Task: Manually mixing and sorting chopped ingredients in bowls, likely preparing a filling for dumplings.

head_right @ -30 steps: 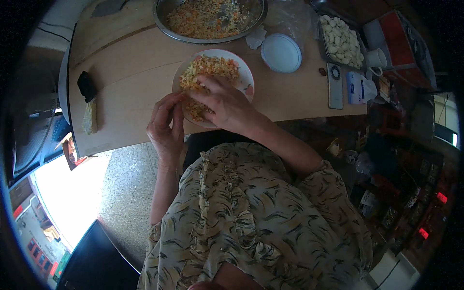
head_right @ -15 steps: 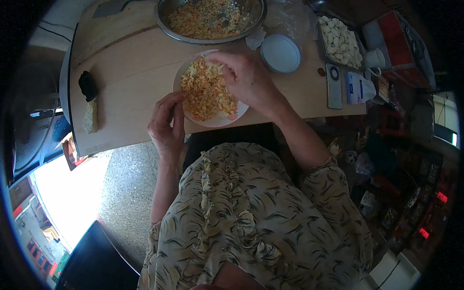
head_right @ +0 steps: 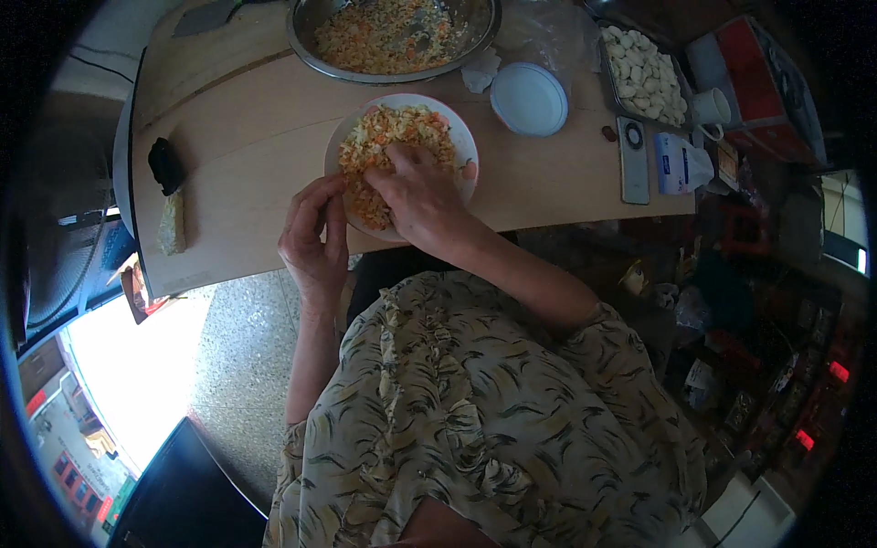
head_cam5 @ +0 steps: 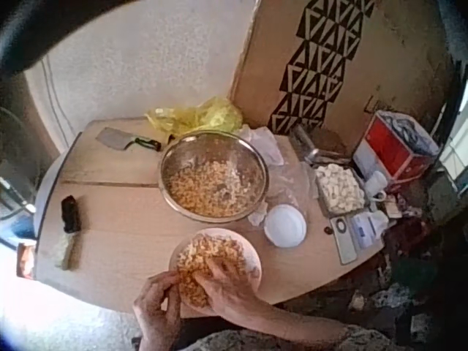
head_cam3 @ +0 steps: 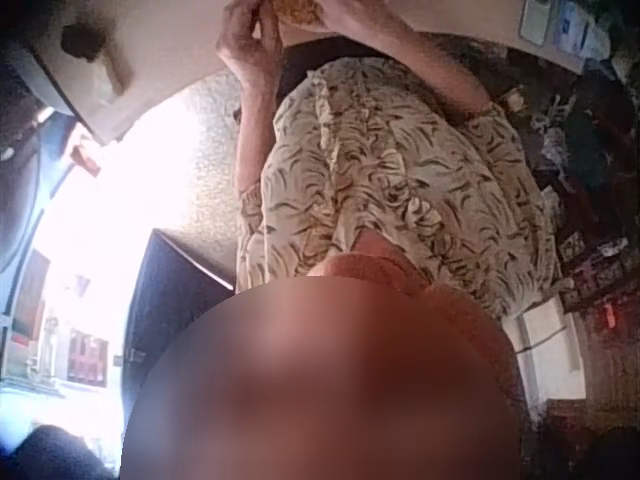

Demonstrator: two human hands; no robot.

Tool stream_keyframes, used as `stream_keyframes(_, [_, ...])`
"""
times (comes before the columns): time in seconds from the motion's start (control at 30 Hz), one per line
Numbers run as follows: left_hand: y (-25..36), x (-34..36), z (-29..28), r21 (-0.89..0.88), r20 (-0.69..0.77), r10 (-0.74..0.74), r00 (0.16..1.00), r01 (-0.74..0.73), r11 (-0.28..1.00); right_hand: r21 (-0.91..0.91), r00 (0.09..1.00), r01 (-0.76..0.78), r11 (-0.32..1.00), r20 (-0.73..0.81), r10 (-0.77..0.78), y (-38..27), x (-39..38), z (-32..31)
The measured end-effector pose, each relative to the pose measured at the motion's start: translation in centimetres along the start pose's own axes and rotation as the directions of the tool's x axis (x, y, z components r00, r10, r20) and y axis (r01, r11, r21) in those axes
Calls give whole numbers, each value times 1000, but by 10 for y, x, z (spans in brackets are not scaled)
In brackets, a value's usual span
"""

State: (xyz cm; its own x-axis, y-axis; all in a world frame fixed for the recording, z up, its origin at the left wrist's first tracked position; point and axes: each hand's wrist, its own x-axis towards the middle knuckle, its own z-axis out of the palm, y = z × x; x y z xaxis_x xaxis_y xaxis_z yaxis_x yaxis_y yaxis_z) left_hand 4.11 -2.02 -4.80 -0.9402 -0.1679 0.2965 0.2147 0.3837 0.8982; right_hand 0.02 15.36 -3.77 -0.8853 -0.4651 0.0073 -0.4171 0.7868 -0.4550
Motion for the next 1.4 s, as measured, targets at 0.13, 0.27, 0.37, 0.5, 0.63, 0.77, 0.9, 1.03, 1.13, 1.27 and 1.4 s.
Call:
stream_keyframes(0.13, [-2, 0, 0, -13, 12, -2, 1000, 3, 1000, 59, 998, 13, 998, -59, -9, 9, 8, 4])
stream_keyframes(0.27, [-3, 0, 0, 2, 26, -7, 1000, 7, 1000, 438, 992, 57, 897, -125, -2, 22, 22, -24])
stream_keyframes(0.37, [-4, -1, -1, -9, 13, -1, 1000, 1, 1000, 432, 984, 89, 897, -176, -13, 19, 36, -48])
stream_keyframes(0.5, [0, 2, -1, -22, 23, -11, 1000, 12, 1000, 112, 959, 227, 967, -196, -203, 25, 46, -40])
stream_keyframes(0.63, [-3, 2, -1, 7, 23, -3, 1000, 3, 1000, 237, 961, 195, 952, 149, -234, 24, 31, -40])
stream_keyframes(0.77, [-5, 0, -3, 22, 16, 23, 1000, -23, 999, 275, 973, 86, 958, 185, -140, 46, 11, -58])
stream_keyframes(0.9, [-6, 0, -3, 6, 22, 20, 1000, -20, 1000, 200, 995, -22, 980, -93, 41, 40, 5, -55])
stream_keyframes(1.03, [-6, 2, -1, -13, 28, 23, 999, -23, 1000, 97, 978, 196, 976, -90, -187, 35, 9, -35])
stream_keyframes(1.13, [-6, 1, -1, -1, 23, 23, 999, -23, 1000, 288, 983, 96, 953, 125, -137, 32, 2, -35])
stream_keyframes(1.27, [-6, 0, -3, 9, 11, 18, 1000, -18, 1000, 129, 999, 29, 991, 15, -31, 35, -2, -46])
stream_keyframes(1.4, [-2, 2, -2, -12, 22, -1, 1000, 2, 1000, 184, 985, 167, 969, 2, -170, 11, 0, -30])
